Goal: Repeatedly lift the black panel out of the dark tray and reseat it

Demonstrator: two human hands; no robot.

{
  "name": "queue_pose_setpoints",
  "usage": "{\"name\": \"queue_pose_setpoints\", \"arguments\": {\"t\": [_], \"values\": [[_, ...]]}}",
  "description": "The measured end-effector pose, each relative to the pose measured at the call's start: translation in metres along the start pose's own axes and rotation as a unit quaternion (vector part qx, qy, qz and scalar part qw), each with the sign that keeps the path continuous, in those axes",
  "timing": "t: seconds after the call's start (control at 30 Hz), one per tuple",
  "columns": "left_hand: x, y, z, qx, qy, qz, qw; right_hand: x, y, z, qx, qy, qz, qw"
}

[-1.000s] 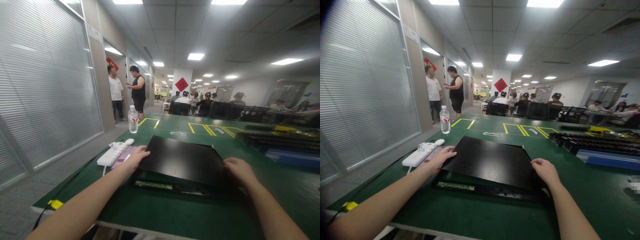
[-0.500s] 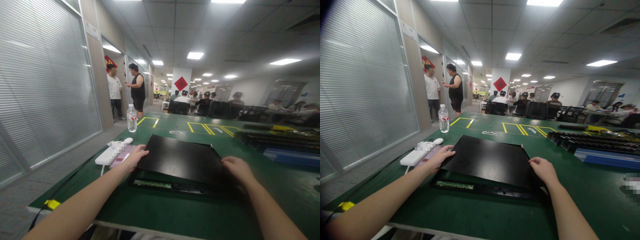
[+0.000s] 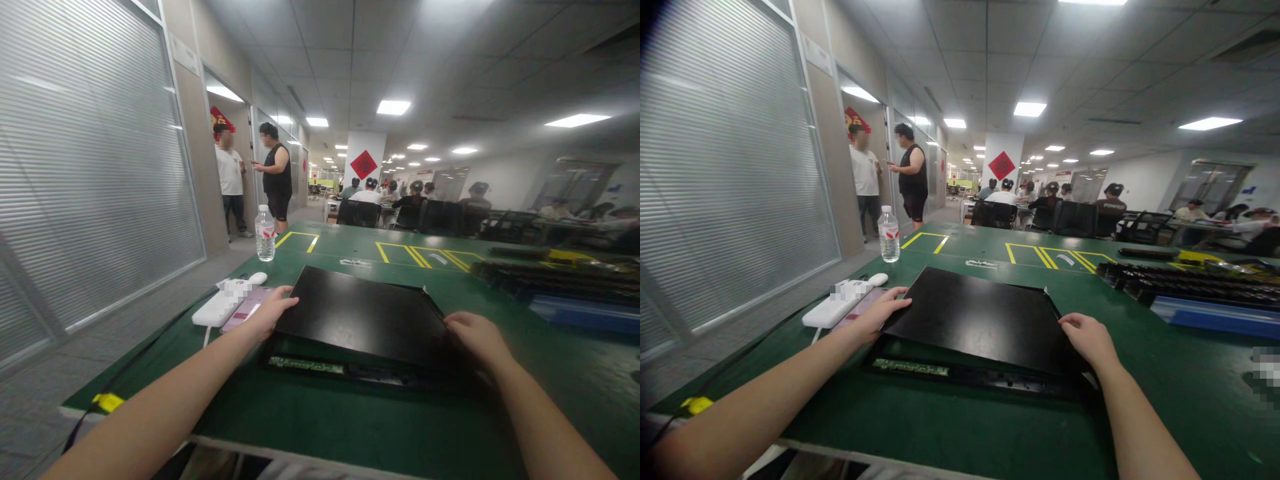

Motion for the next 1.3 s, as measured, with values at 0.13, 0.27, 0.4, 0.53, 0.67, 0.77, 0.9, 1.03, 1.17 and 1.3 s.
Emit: {"name": "queue_pose_setpoints", "arguments": {"t": [0.13,0.27,0.4,0.53,0.67,0.77,0.9,1.03,1.17,1.3], "values": [[0.001,0.0008,-0.001,-0.006,-0.01,-0.006,1.0,0.0013,-0.0004,-0.0016,-0.006,0.001,-0.007,1.0],[0.0009,-0.0005,-0.0015,-0.014,-0.01,-0.009,1.0,0.0026,-0.0014,-0.0033,-0.011,0.003,-0.004,1.0],[-0.001,-0.0015,-0.0009,-0.013,-0.005,-0.006,1.0,0.0013,-0.0014,-0.0019,0.001,0.002,0.009,1.0],[-0.0018,-0.0015,0.0004,-0.003,0.0,-0.003,1.0,0.0,0.0,-0.0006,0.003,0.002,0.003,1.0],[-0.0017,-0.003,0.0016,-0.004,-0.002,-0.009,1.0,-0.0003,0.0009,-0.0014,-0.002,-0.002,-0.005,1.0],[-0.0019,-0.0053,0.0016,-0.017,0.006,-0.02,1.0,0.0007,0.0003,-0.0019,0.0,0.002,-0.003,1.0],[-0.0031,-0.007,0.0019,-0.022,0.012,-0.023,0.999,0.0025,-0.0011,-0.0028,0.0,-0.002,-0.001,1.0],[-0.0057,-0.0062,0.0013,-0.021,0.024,-0.006,0.999,0.0037,-0.0019,-0.0027,0.001,-0.006,-0.008,1.0],[-0.0055,-0.0056,0.0028,-0.013,0.023,-0.005,1.0,0.0051,-0.0038,-0.0043,-0.003,-0.006,-0.007,1.0],[-0.0064,-0.006,0.0023,-0.018,0.028,-0.001,0.999,0.0059,-0.0054,-0.0047,0.0,-0.007,0.001,1.0]]}}
Point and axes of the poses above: each hand's wrist, its own y-axis towards the middle knuckle, its own z-axis out of the palm, x = y × z, the point moved 9 cm from there along y, towards the middle knuckle, and after that the axes turned 4 degrees about x, right-handed, at the moved point
